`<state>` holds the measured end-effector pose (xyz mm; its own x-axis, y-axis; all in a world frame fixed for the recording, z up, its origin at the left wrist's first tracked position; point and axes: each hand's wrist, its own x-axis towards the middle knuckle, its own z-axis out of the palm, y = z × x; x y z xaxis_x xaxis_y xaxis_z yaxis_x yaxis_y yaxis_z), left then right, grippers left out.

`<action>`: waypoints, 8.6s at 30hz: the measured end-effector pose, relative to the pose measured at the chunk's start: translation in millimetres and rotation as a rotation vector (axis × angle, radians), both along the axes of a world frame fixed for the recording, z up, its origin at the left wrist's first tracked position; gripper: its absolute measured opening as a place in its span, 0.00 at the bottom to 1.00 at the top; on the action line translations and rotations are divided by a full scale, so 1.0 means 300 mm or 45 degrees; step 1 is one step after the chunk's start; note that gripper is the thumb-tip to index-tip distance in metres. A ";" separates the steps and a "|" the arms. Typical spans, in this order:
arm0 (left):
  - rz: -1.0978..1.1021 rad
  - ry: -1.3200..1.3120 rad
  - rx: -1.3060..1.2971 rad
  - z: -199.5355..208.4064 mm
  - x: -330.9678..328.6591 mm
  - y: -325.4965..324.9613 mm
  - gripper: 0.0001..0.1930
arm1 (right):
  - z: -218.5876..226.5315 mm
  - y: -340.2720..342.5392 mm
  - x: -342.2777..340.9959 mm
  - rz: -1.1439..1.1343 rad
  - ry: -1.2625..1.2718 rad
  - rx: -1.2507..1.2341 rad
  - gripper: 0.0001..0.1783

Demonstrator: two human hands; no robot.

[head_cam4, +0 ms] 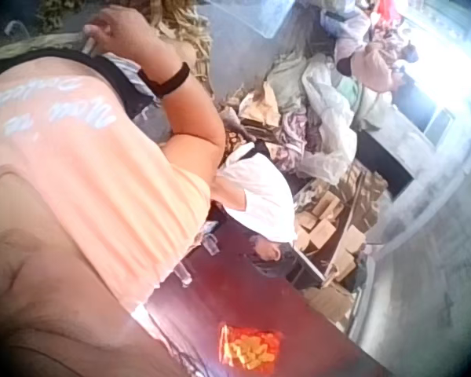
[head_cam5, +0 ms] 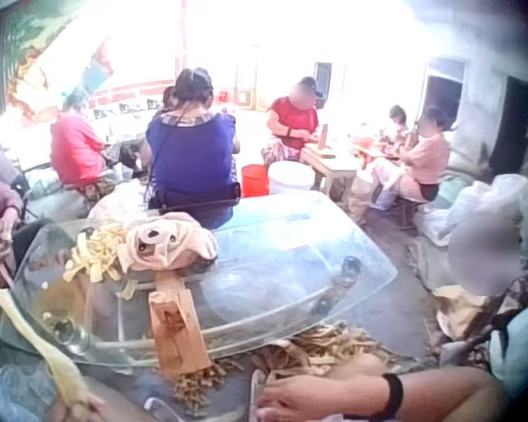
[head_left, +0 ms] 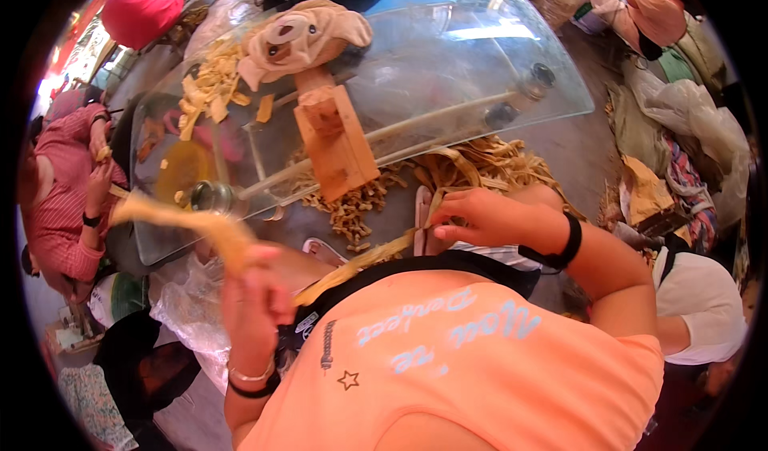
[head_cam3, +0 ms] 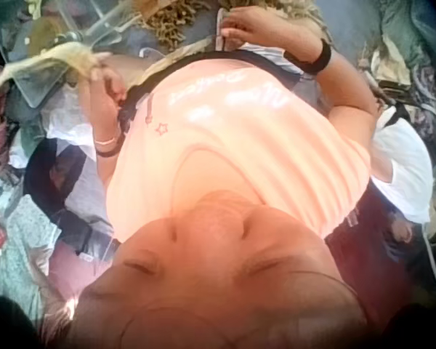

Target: The person weaves flexible light-colored strips together by hand, creating a knotted or braided pattern.

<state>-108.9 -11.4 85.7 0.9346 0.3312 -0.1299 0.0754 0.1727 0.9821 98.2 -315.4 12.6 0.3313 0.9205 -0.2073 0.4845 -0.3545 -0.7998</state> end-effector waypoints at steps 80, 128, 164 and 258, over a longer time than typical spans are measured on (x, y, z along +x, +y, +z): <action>-0.883 -0.265 0.878 -0.064 0.324 0.021 0.09 | 0.119 0.248 0.021 -0.253 -0.878 0.699 0.09; -0.578 -0.172 0.344 -0.155 0.322 0.075 0.07 | 0.108 0.276 -0.012 -0.156 0.480 0.186 0.16; -0.235 0.035 -0.165 -0.136 0.411 -0.048 0.20 | 0.025 0.416 0.022 -0.369 -0.262 0.858 0.08; -0.491 -0.106 0.757 -0.218 0.297 -0.056 0.04 | -0.030 0.256 -0.017 -0.464 -0.793 0.523 0.14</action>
